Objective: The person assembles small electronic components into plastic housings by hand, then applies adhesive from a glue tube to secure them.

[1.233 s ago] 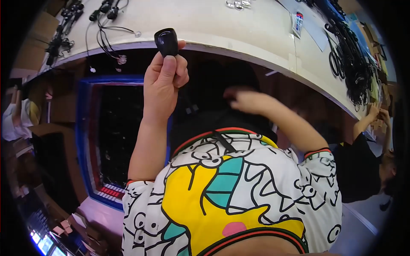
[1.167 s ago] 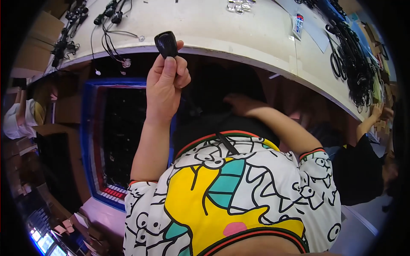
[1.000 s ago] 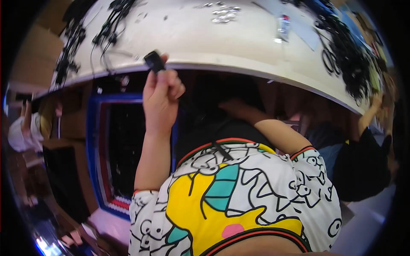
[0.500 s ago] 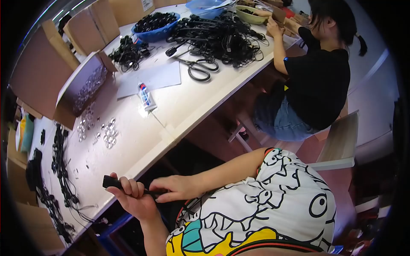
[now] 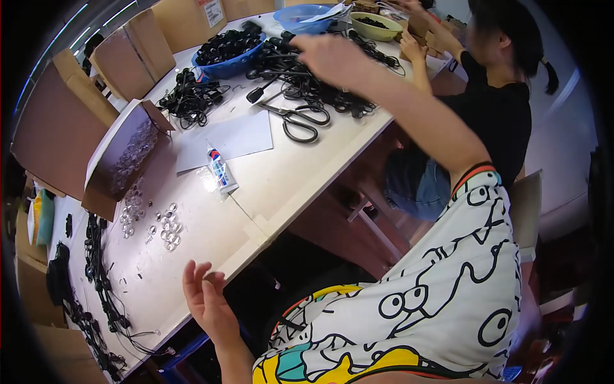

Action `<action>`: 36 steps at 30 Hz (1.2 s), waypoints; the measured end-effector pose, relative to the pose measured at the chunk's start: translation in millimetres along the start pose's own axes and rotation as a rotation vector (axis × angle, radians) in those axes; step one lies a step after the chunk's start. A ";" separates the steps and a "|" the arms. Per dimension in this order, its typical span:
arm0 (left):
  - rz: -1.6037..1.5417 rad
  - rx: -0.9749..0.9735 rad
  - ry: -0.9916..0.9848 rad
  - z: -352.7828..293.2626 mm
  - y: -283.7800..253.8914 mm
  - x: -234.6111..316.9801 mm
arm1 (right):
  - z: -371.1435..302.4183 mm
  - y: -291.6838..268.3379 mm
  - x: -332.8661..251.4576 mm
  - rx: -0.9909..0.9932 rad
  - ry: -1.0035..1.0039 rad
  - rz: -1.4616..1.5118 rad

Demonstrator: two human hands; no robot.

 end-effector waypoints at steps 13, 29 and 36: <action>0.754 0.293 0.096 -53.7 -137.5 76.3 | 99.7 175.3 142.6 -0.375 0.051 -0.626; 1.800 0.507 0.023 156.4 -314.0 150.7 | -61.9 -46.8 -374.3 -0.031 -0.828 0.912; 1.534 0.488 0.025 149.4 -326.9 179.9 | -71.4 -22.9 -380.9 -0.066 -0.866 1.092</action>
Point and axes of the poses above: each hand's wrist, its own z-axis towards the middle knuckle, its own y-axis out of the palm, x = y × z, the point moved 9 cm from there along z, towards the middle knuckle, and after that the axes turned 5 degrees about -z, right-handed, at the moved point
